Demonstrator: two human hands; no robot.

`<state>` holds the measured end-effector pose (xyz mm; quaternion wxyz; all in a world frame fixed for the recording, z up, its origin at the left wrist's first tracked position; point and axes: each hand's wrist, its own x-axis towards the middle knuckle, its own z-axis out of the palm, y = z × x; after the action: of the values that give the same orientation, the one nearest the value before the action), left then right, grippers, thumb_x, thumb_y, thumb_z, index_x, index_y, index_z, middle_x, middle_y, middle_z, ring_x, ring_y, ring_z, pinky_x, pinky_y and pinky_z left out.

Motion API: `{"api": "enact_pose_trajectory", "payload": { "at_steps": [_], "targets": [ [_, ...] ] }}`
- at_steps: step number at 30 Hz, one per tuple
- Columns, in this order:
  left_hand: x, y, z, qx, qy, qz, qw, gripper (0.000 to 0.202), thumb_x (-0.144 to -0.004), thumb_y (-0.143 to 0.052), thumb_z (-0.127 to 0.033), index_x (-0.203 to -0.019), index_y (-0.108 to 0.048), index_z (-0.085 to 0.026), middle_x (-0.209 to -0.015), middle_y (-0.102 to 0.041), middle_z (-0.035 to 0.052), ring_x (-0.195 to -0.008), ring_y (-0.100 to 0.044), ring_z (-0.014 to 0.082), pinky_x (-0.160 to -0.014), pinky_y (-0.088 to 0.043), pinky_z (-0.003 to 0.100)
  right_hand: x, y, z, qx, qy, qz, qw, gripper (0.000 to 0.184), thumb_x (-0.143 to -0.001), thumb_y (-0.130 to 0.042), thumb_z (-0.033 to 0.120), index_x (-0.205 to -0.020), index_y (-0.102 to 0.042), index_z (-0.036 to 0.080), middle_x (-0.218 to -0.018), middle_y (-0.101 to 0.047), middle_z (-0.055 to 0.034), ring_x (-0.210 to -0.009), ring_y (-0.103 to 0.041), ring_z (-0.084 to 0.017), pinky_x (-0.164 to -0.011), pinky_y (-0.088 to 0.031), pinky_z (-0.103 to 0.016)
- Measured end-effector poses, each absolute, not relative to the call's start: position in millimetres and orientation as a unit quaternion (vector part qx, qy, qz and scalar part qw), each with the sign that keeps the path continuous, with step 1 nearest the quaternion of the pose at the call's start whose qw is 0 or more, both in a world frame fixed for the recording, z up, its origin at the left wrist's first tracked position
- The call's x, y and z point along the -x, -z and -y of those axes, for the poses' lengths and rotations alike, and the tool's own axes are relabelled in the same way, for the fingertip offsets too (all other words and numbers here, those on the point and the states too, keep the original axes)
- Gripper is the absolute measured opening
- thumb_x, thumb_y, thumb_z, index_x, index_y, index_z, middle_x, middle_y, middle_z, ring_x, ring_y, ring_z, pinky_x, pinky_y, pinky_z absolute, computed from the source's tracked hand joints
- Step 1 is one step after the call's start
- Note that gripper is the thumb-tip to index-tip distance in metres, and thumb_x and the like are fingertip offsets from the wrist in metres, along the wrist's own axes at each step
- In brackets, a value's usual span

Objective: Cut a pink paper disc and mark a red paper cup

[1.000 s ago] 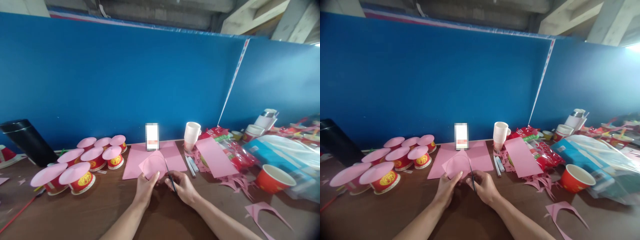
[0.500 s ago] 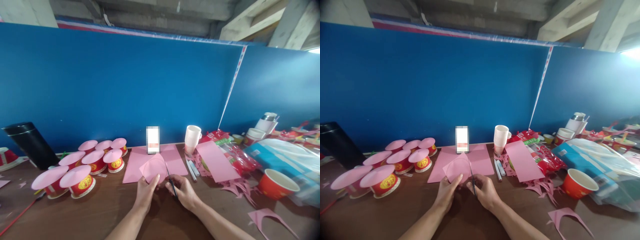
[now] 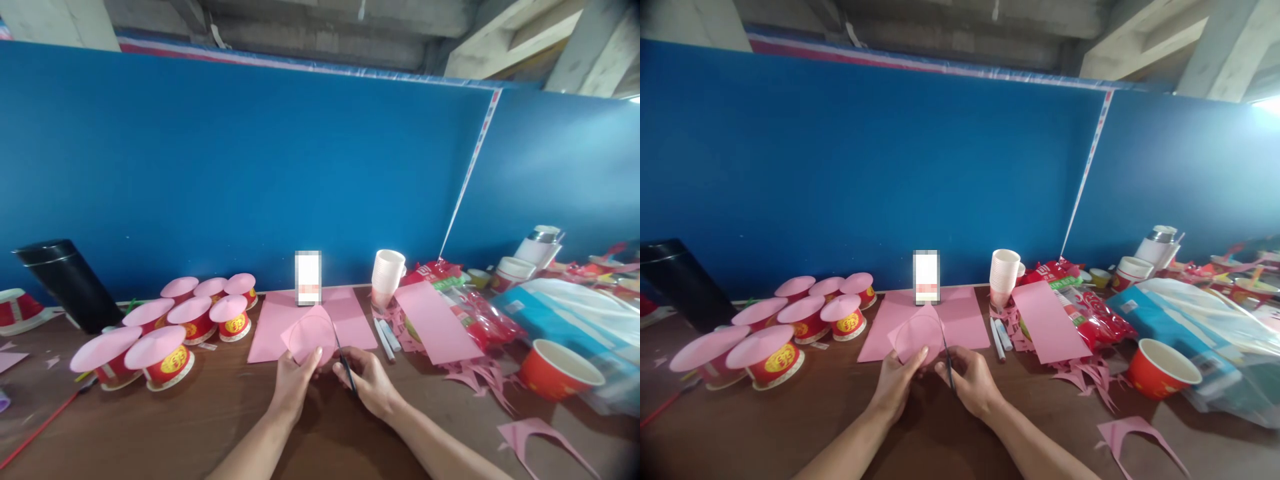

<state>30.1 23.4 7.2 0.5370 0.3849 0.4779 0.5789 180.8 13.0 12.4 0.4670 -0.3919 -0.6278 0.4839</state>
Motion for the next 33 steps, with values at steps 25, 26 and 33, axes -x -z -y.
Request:
{"api": "enact_pose_trajectory", "payload": {
  "at_steps": [25, 26, 33],
  "targets": [
    [-28.8, 1.4, -26.6, -0.398, -0.58, -0.469, 0.533, 0.03, -0.063, -0.068, -0.039, -0.069, -0.061, -0.011, -0.054, -0.061, 0.003, -0.049, -0.055, 0.0134, -0.048, -0.041, 0.024, -182.6, -6.2, -15.7, 0.406, -0.481, 0.625, 0.463, 0.026, -0.074, -0.065, 0.029, -0.094, -0.063, 0.013, -0.057, -0.051, 0.003, -0.053, -0.044, -0.009, -0.05, -0.037, -0.018],
    [-28.8, 1.4, -26.5, -0.397, -0.58, -0.468, 0.536, 0.029, -0.063, -0.068, -0.039, -0.069, -0.061, -0.011, -0.054, -0.061, 0.0028, -0.049, -0.055, 0.0135, -0.048, -0.041, 0.024, -182.6, -6.1, -15.8, 0.406, -0.481, 0.624, 0.462, 0.026, -0.073, -0.065, 0.029, -0.094, -0.063, 0.013, -0.057, -0.051, 0.0029, -0.052, -0.044, -0.009, -0.049, -0.037, -0.018],
    [-29.0, -2.1, -24.6, -0.388, -0.58, -0.466, 0.544, 0.028, -0.061, -0.07, -0.038, -0.067, -0.059, -0.012, -0.05, -0.058, 0.0007, -0.046, -0.053, 0.0124, -0.047, -0.041, 0.023, -182.5, -11.0, -14.3, 0.391, -0.494, 0.624, 0.462, 0.026, -0.073, -0.065, 0.03, -0.093, -0.063, 0.014, -0.063, -0.054, 0.0019, -0.055, -0.044, -0.009, -0.05, -0.038, -0.018]
  ]
}}
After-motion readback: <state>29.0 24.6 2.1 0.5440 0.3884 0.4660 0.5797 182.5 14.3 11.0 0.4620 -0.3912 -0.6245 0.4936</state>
